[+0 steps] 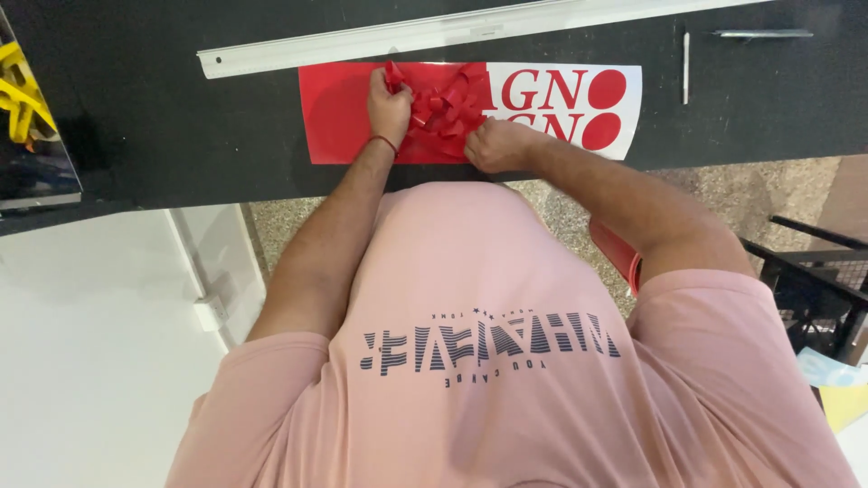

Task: Removing excess vinyl material from cut decals on a workbench to reveal the final design.

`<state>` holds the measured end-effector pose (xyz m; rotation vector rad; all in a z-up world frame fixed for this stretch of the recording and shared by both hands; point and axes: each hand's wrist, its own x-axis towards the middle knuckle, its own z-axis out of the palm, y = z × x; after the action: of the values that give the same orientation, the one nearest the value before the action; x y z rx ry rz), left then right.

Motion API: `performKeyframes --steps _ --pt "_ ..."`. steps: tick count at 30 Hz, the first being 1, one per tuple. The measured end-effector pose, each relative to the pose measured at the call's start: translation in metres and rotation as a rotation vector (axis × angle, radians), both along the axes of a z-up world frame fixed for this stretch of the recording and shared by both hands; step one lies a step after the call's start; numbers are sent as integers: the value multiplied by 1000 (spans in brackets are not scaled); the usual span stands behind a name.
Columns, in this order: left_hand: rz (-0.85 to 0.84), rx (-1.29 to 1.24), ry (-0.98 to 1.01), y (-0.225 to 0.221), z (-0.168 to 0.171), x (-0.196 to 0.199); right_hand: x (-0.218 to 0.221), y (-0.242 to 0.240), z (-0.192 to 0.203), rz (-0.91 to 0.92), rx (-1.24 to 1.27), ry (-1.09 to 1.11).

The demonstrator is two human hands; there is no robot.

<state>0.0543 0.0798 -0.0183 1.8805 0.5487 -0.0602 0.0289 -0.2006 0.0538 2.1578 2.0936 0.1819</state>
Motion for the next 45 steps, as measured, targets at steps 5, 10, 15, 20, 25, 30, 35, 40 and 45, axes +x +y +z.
performKeyframes --steps 5,10,15,20,25,30,35,40,45 --pt "54 -140 93 0 27 2 2 -7 -21 -188 76 173" --pt "139 -352 21 11 -8 1 -13 -25 8 -467 346 489" --pt "68 -270 75 13 22 6 -21 -25 -9 -635 297 508" --pt "67 -307 76 14 30 8 -23 -17 -2 -810 350 616" --pt "142 -392 99 18 16 11 -35 -6 -16 -889 412 522" --pt "171 -440 171 19 32 11 -38 3 -41 -1054 459 414" --pt "152 -477 134 20 26 7 -25 10 -11 -1232 466 621" --pt "128 -480 115 21 30 4 -14 4 14 -1216 523 771" --pt "101 -418 167 19 53 7 2 -2 4 -1046 417 740"
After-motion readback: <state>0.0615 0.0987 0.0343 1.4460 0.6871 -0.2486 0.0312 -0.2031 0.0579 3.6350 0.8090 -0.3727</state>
